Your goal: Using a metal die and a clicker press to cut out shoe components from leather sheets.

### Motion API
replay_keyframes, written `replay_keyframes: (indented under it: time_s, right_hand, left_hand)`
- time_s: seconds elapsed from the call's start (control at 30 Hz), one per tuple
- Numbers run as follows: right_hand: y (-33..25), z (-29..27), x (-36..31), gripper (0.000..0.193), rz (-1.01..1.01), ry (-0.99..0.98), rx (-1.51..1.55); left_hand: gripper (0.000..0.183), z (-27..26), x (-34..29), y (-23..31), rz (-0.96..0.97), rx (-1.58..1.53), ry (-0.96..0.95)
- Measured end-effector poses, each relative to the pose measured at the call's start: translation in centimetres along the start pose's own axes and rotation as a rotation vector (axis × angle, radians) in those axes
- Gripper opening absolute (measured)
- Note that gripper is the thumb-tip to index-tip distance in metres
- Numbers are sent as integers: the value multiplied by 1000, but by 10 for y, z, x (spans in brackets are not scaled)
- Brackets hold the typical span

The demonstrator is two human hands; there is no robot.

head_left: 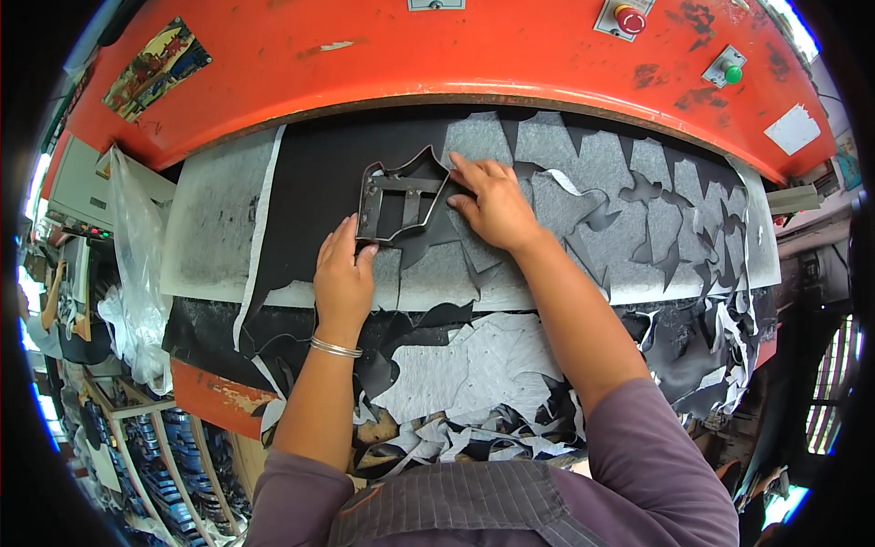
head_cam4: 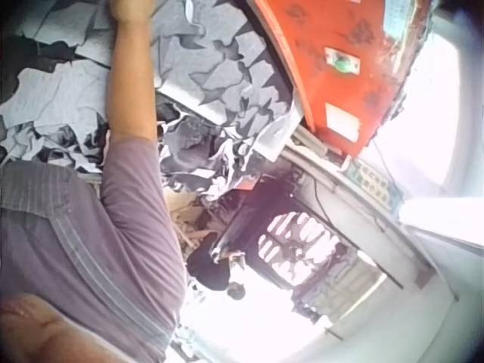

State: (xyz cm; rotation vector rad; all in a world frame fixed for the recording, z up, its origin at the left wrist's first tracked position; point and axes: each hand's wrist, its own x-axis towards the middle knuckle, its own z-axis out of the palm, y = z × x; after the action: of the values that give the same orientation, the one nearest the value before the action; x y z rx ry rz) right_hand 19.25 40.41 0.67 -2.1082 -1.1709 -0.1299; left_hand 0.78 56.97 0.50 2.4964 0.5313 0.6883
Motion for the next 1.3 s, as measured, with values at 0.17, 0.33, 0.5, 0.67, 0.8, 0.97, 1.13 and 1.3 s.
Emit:
replay_keyframes:
  time_s: [0.17, 0.33, 0.5, 0.67, 0.8, 0.97, 1.13, 1.3]
  right_hand:
    - [1, 3, -2, 57, -5, -30, -6]
    - [-1, 5, -5, 57, 30, -29, -39]
    - [-2, 2, -5, 50, 25, -11, -23]
    - [-3, 2, -2, 48, 12, 7, -33]
    - [1, 3, -2, 49, -17, -20, -30]
    - [5, -1, 7, 51, -21, -25, -38]
    - [-3, -11, 7, 56, -7, -42, -59]
    - [-24, -87, -5, 71, 160, 234, 343]
  left_hand:
    - [44, 2, -3, -3, 10, -14, 22]
    - [43, 2, -3, -12, 107, 31, 71]
    - [41, 2, -1, -13, 63, -53, 22]
    - [41, -1, 5, -13, 106, -18, 22]
    - [41, -2, 0, -8, 75, -19, -5]
    - [40, -3, 10, -3, 6, -42, -28]
    - [41, -9, 9, 6, 25, -30, -31]
    - [50, -29, 3, 12, -120, -359, 50]
